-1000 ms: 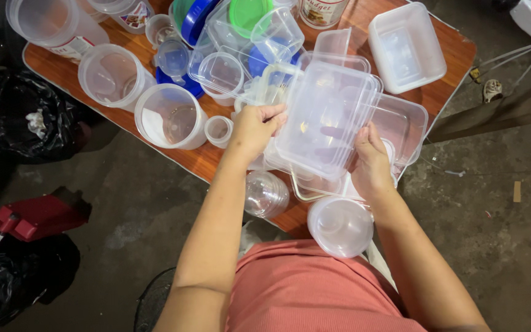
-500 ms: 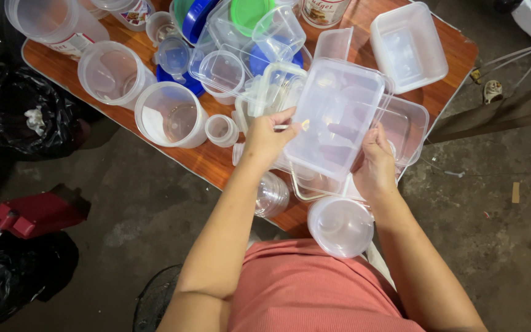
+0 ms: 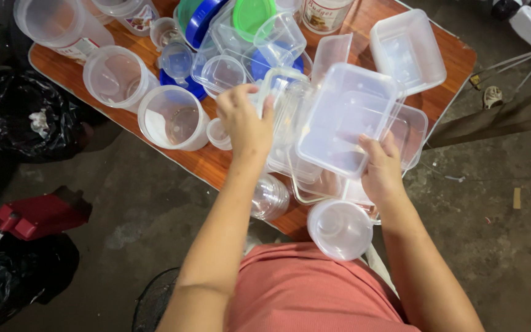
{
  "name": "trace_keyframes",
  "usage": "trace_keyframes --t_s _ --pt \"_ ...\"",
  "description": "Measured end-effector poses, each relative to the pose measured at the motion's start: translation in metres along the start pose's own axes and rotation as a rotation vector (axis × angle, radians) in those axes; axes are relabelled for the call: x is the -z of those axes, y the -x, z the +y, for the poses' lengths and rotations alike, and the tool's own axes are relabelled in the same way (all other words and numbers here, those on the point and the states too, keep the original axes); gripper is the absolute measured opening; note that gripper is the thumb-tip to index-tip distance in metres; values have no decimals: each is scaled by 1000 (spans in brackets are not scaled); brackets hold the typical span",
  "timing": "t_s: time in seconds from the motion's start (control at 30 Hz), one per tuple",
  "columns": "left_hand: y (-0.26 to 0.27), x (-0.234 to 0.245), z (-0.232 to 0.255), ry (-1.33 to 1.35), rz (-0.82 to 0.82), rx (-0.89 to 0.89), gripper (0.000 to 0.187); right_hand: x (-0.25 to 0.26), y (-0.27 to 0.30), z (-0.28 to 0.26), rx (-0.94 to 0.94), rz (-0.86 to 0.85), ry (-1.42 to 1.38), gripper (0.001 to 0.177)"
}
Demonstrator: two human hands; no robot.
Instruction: The person sorts a pile of plastic containers and lids on a wooden table, separating lids from bases and stacking them by size. The person then places a small glass jar into a cabinet shelf.
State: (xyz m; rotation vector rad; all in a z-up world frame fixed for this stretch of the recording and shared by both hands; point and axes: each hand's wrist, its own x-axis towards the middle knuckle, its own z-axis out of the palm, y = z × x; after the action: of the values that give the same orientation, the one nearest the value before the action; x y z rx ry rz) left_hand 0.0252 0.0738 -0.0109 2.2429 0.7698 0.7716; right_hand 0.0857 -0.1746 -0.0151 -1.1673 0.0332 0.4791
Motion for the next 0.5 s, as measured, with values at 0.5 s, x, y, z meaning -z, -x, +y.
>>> trace_keyframes --t_s 0.5 --pt "-3 4 51 -92 -26 -538 24 42 11 -15 39 80 -165 48"
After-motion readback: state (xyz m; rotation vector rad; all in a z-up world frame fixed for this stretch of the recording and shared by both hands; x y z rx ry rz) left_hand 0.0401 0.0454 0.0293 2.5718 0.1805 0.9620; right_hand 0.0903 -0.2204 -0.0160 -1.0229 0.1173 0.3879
